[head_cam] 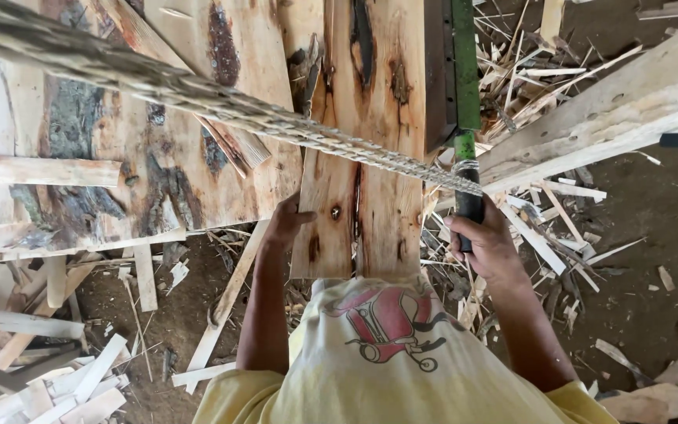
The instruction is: Peeling and handling thin strips of wood veneer from a rotating log or machine in a workshop.
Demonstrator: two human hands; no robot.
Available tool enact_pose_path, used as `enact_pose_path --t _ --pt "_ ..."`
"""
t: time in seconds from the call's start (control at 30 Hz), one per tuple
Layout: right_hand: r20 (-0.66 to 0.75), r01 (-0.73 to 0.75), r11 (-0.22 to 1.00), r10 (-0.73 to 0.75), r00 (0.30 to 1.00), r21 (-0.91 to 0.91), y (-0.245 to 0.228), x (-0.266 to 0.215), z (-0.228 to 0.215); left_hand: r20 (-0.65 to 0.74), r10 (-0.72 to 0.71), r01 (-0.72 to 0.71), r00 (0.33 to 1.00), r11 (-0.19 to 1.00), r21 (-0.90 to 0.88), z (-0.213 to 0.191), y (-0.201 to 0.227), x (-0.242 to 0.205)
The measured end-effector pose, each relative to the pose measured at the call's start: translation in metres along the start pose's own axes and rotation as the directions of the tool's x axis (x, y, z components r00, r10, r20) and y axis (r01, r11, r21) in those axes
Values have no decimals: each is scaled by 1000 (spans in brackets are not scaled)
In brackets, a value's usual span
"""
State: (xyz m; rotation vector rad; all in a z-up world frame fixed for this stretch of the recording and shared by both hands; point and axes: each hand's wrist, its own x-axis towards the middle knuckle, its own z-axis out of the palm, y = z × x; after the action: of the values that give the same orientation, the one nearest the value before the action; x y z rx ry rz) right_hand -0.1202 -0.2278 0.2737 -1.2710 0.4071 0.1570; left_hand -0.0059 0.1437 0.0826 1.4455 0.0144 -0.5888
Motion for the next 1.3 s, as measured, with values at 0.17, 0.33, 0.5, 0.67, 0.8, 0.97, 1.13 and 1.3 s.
enact_pose_path --t 0.17,0.33,0.5,0.67,0.8,0.97,1.13,1.3 --pt "16 -15 1000 15 1000 3 -7 -2 6 -9 -45 46 999 989 144 9 41 -2" --pt "-21 -18 1000 18 1000 16 0 -2 6 -38 -41 43 998 996 76 18 21 -4" --pt "-83 -42 995 35 996 -88 2 -2 15 -111 -25 30 993 999 38 9 -16 19" --pt "-78 -31 996 25 997 -78 7 -3 15 -127 -12 23 992 996 86 -10 -45 31" --pt "-121 -107 993 99 988 -58 10 0 17 -161 58 -41 985 993 111 -33 -56 54" --pt "-112 -98 994 94 989 -38 0 -5 18 -206 -1 21 979 995 93 -11 -48 35" --pt "-125 -155 982 141 982 -109 -18 -10 22 -214 -52 62 975 997 36 4 -41 23" --pt "-126 -182 973 165 978 -140 -16 -10 21 -242 -39 74 969 988 139 -5 -42 39"
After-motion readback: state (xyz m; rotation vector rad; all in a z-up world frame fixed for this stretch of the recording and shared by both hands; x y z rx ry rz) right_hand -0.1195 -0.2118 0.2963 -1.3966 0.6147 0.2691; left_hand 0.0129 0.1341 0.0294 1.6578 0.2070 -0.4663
